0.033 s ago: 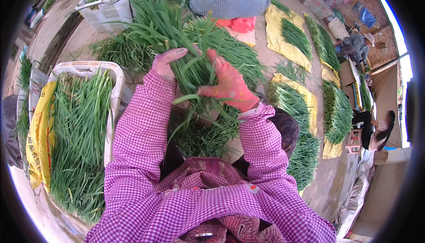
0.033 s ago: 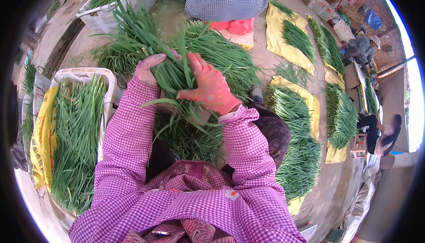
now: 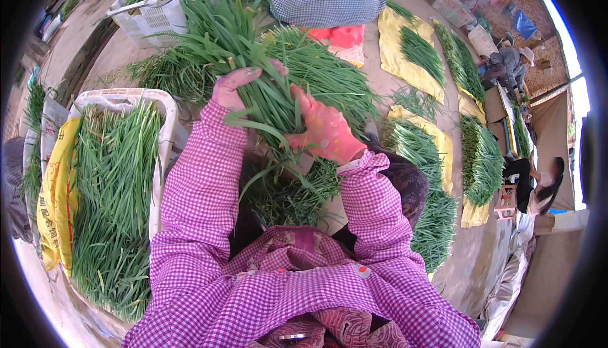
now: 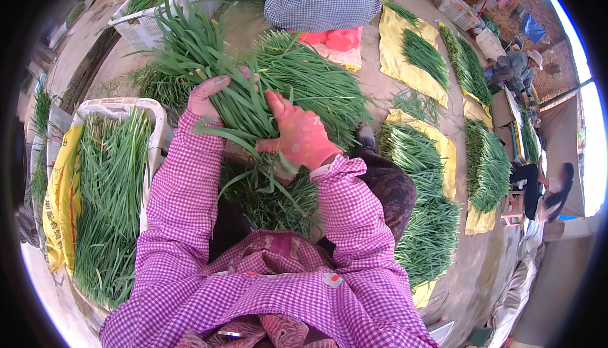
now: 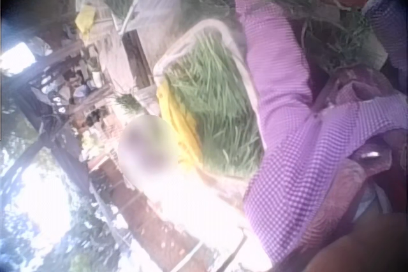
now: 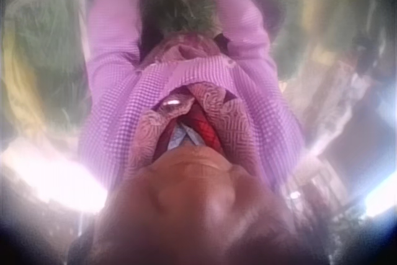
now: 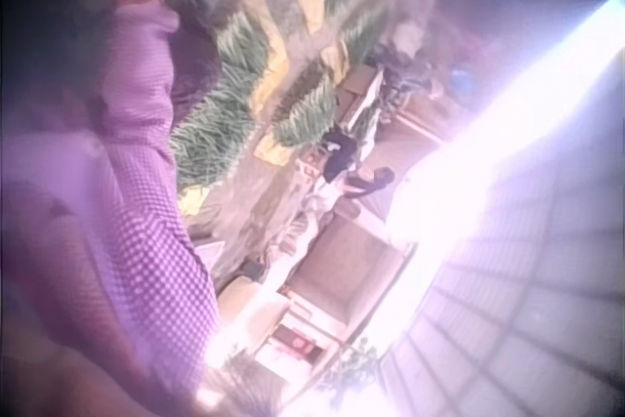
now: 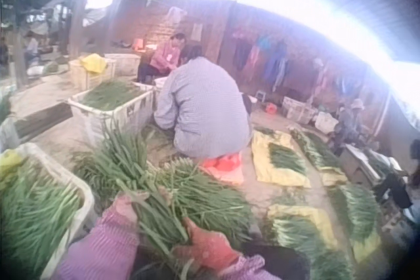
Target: The person sorts through a bundle of green vegetables by hand, removing individual leaves and aligning the stems before placing the bundle back with others on the floor.
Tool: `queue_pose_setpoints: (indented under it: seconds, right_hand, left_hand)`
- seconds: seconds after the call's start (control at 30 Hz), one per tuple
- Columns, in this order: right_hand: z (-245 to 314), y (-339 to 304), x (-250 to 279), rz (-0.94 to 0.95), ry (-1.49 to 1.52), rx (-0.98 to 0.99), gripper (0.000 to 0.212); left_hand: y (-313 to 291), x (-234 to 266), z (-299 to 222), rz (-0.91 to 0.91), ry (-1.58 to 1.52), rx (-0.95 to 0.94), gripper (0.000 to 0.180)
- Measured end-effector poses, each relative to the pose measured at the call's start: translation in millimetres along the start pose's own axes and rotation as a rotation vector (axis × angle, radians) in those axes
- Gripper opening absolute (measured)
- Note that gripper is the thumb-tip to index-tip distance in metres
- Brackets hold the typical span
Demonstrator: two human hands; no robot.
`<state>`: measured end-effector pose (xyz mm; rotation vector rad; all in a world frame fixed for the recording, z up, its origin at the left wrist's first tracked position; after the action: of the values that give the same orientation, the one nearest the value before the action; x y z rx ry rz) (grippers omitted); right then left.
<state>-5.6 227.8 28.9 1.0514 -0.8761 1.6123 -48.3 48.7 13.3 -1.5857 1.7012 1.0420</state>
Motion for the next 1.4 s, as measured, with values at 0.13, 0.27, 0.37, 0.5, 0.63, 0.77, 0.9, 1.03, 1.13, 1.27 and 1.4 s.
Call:
queue_pose_setpoints:
  seconds: [0.13,0.27,0.37,0.5,0.63,0.77,0.9,1.03,1.13,1.27,1.4]
  right_hand:
    - [-52.8,-55.2,-57.0,0.048,-0.193,-0.279,0.025]
    - [-59.5,-112.9,-71.8,0.232,-0.412,-0.388,0.024]
    - [-86.0,-154.6,-93.9,0.505,-0.591,-0.379,0.031]
    - [-69.7,-138.0,-60.7,0.156,0.488,-0.357,0.064]
    - [-1.1,-81.3,-41.9,0.081,1.293,-0.166,0.058]
    - [21.8,-62.8,-25.4,0.157,1.913,-0.38,0.044]
    - [-4.1,-63.8,-32.7,0.331,1.99,-0.377,0.05]
    - [-10.1,-87.7,-29.0,0.408,1.695,-0.51,0.047]
    - [-39.2,-102.4,-58.2,0.361,1.387,-0.62,0.035]
    - [-98.0,-112.9,-35.9,0.021,1.827,-0.458,0.026]
    - [-118.4,-105.1,-21.9,-0.476,0.92,-0.456,0.042]
  left_hand:
    - [20.5,28.8,-40.5,0.131,-0.341,-0.172,0.023]
    - [21.0,32.9,-51.0,-0.033,-0.32,-0.258,0.019]
    - [27.3,32.8,-57.8,-0.288,-0.41,-0.372,0.019]
    - [16.5,32.1,-40.4,-0.433,-0.181,-0.409,0.021]
    - [-11.9,8.6,-30.3,-0.356,-0.121,-0.27,0.022]
    - [-23.1,-5.3,-28.9,-0.153,-0.17,-0.296,0.021]
    - [-25.2,-11.3,-32.7,0.41,-0.136,-0.435,0.017]
    - [-11.2,14.6,-18.3,0.23,-0.046,-0.242,0.016]
    - [-10.2,12.4,-14.6,-0.069,-0.082,-0.28,0.018]
    - [9.4,46.6,-25.0,-0.241,-0.095,-0.431,0.028]
    - [13.0,49.4,-13.0,-0.301,0.001,-0.387,0.027]
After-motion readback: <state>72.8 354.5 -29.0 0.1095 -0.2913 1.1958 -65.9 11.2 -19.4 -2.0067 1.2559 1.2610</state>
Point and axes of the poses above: each hand's wrist, its own y-axis towards the middle knuckle, its own x-axis out of the back of the hand, z = x × y, the point moved 2 cm from there along y, towards the middle knuckle, and after that the axes turned 15 degrees about -x, right-handed, at the moved point
